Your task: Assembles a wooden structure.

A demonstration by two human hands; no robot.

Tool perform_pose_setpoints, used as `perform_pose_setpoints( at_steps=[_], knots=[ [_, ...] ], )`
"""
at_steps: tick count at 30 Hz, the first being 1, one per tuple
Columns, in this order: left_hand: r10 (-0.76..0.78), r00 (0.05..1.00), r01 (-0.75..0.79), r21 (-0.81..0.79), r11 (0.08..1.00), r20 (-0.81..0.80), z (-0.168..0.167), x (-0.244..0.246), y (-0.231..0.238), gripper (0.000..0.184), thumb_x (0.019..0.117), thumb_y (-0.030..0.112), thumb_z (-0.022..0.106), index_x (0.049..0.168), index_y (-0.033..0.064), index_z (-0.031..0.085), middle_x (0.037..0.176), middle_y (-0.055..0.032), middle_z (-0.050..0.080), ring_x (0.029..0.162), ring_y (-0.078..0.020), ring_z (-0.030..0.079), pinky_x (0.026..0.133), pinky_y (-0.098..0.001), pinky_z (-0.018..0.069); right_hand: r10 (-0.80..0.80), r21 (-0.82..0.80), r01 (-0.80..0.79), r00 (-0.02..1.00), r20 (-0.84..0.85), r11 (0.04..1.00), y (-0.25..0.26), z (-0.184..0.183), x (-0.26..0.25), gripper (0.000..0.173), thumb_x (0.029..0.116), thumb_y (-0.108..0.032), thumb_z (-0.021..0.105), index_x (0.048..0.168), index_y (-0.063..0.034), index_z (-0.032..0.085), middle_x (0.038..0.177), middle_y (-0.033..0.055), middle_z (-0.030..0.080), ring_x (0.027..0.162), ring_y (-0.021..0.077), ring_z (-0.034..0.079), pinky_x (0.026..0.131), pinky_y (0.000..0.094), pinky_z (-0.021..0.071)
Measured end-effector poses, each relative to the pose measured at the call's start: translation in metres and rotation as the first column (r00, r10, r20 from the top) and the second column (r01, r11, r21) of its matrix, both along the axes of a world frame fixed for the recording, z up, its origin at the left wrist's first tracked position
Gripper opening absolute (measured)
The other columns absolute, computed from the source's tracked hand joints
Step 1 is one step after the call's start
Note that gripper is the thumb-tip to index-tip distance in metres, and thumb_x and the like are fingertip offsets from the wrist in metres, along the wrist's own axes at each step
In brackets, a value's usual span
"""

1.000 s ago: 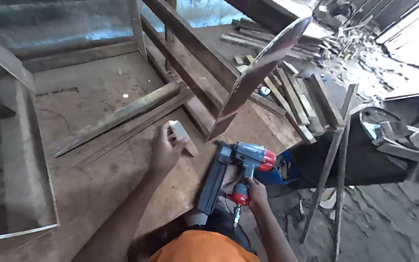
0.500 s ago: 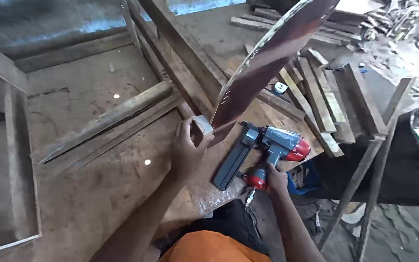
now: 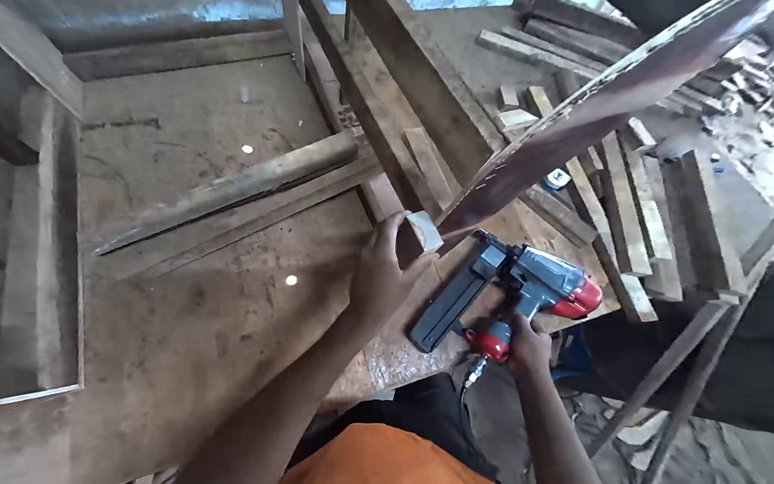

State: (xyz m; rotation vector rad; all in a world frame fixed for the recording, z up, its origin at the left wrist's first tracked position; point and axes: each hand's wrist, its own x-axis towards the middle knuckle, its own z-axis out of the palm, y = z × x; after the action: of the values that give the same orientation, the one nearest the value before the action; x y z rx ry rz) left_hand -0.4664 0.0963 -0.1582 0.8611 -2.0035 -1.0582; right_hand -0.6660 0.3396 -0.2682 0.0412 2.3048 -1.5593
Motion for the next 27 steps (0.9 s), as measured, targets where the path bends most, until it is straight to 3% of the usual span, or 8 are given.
perform_pose_setpoints(
  at_steps=[6,17,27],
  knots=[
    [-0.002,0.986,-0.011,0.079,0.997,0.164,-0.010,0.000,0.007,0.079,0.0869,0.043,0.083,0.151,0.0126,0.047,0.138,-0.0124,0.063,0.114,-0.0259,0.069,0.095,-0.0495,0.0598,-0.017,0.047,0.017,1.000,0.002,0.999,-0.001,0.001,0.001,0.032,0.1048,-0.031,0.057,0.114,-0.0024,0.067,0.087,0.0116,0.070,0.072,0.0205,0.069,0.067,0.0438,0.0593],
    [0.015,0.984,-0.024,0.052,0.998,0.177,-0.010,0.000,0.012,0.078,0.0881,0.040,0.082,0.151,0.0089,0.048,0.136,-0.0162,0.063,0.108,-0.0286,0.071,0.092,-0.0500,0.0604,-0.010,-0.002,0.010,1.000,0.015,1.000,-0.001,-0.001,0.002,0.032,0.1047,-0.032,0.057,0.112,-0.0024,0.067,0.085,0.0103,0.070,0.072,0.0197,0.068,0.066,0.0427,0.0598],
    [-0.034,0.986,0.026,0.050,0.998,0.164,-0.009,0.012,0.007,0.078,0.0882,0.038,0.082,0.152,0.0093,0.047,0.138,-0.0149,0.062,0.115,-0.0273,0.068,0.098,-0.0494,0.0584,0.007,-0.003,-0.007,1.000,0.003,1.000,-0.001,-0.004,-0.001,0.032,0.1036,-0.031,0.059,0.109,-0.0009,0.068,0.084,0.0106,0.070,0.071,0.0198,0.069,0.067,0.0435,0.0603]
  ],
)
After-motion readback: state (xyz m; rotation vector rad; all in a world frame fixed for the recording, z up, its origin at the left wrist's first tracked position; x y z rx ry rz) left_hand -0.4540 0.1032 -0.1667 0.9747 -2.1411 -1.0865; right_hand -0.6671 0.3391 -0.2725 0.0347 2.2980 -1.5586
